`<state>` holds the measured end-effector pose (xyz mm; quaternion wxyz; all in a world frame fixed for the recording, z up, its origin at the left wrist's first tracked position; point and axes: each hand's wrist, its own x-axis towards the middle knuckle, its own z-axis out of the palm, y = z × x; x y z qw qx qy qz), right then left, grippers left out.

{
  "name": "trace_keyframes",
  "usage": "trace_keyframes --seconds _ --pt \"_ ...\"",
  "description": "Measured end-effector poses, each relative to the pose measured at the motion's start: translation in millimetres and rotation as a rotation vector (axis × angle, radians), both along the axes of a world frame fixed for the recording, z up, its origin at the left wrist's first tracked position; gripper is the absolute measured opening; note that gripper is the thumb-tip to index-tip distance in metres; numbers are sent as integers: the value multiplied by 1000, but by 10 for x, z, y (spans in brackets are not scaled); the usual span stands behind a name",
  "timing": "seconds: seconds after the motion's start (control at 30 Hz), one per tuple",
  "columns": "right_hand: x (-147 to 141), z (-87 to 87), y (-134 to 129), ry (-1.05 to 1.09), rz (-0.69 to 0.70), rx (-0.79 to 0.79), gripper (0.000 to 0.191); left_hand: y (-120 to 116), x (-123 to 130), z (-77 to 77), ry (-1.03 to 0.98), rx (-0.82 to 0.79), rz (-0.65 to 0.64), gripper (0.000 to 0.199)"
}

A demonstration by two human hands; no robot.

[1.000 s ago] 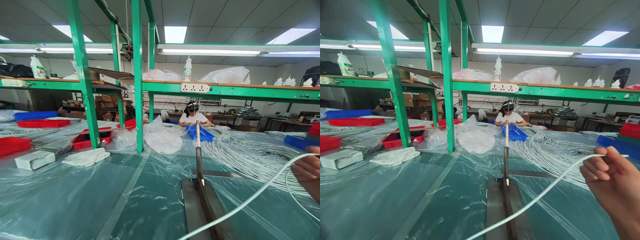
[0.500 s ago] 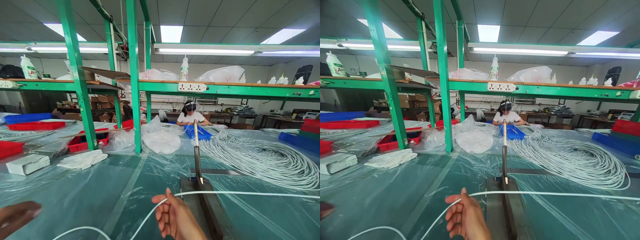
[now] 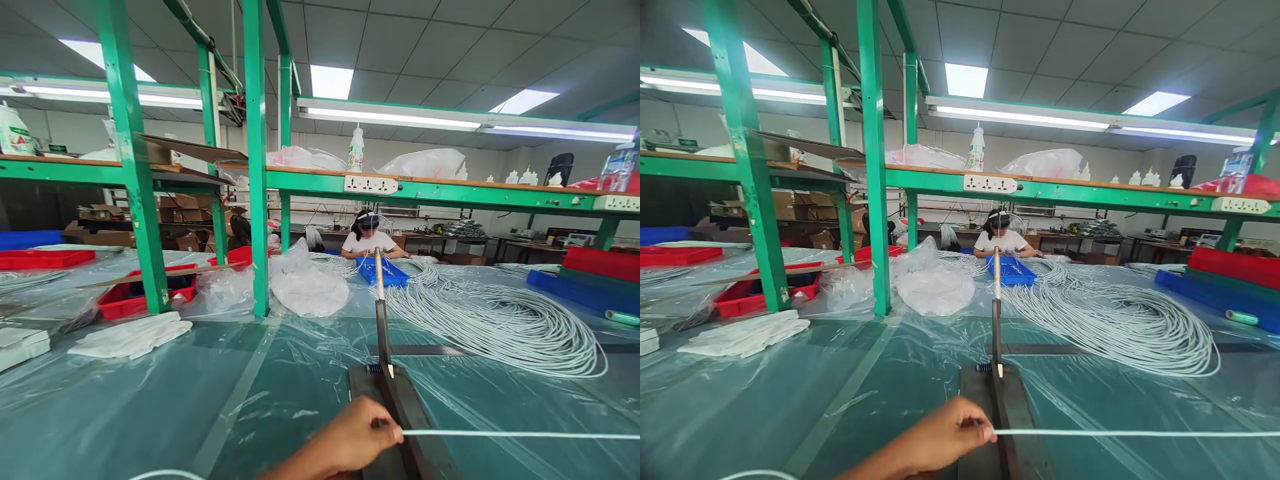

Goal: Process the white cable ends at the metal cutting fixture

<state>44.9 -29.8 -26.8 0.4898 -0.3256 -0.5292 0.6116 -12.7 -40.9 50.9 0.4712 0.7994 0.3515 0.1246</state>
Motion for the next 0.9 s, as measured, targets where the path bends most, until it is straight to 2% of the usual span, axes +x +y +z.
trace_keyframes --seconds 0.07,0.13,0.23,0.3,0.37,0.4,0.43,0.5,0.57,0.63,0.77,0.9 --pt "236 148 -63 13 -110 111 80 49 49 -176 -114 36 108 40" --pt "400 435 -220 -78 -163 168 81 64 58 -295 -149 8 171 38" --pt "586 1069 -392 -309 -182 136 48 49 63 -388 -137 -44 210 26" --pt "761 1492 -269 -327 -250 123 33 47 71 -423 -125 -26 225 21" --pt "992 1788 80 -256 -498 151 28 62 81 -452 -96 8 246 17" --pt "1114 1872 310 -222 -630 140 23 75 85 -465 -73 10 256 16" --pt "1225 1915 550 -206 -718 94 18 89 89 -474 -50 7 260 17" --pt "1386 1911 991 -187 -798 -29 18 115 94 -480 -15 -18 268 18" --pt "1441 1845 1304 -167 -776 -138 24 130 97 -462 4 -50 278 18" --pt "1419 1782 1471 -128 -718 -195 30 130 100 -430 24 -64 279 19" --pt "1371 1786 1492 -37 -645 -226 39 111 111 -401 78 -23 300 18" --pt "1479 1950 1174 41 -556 -203 51 100 117 -446 40 35 295 18"
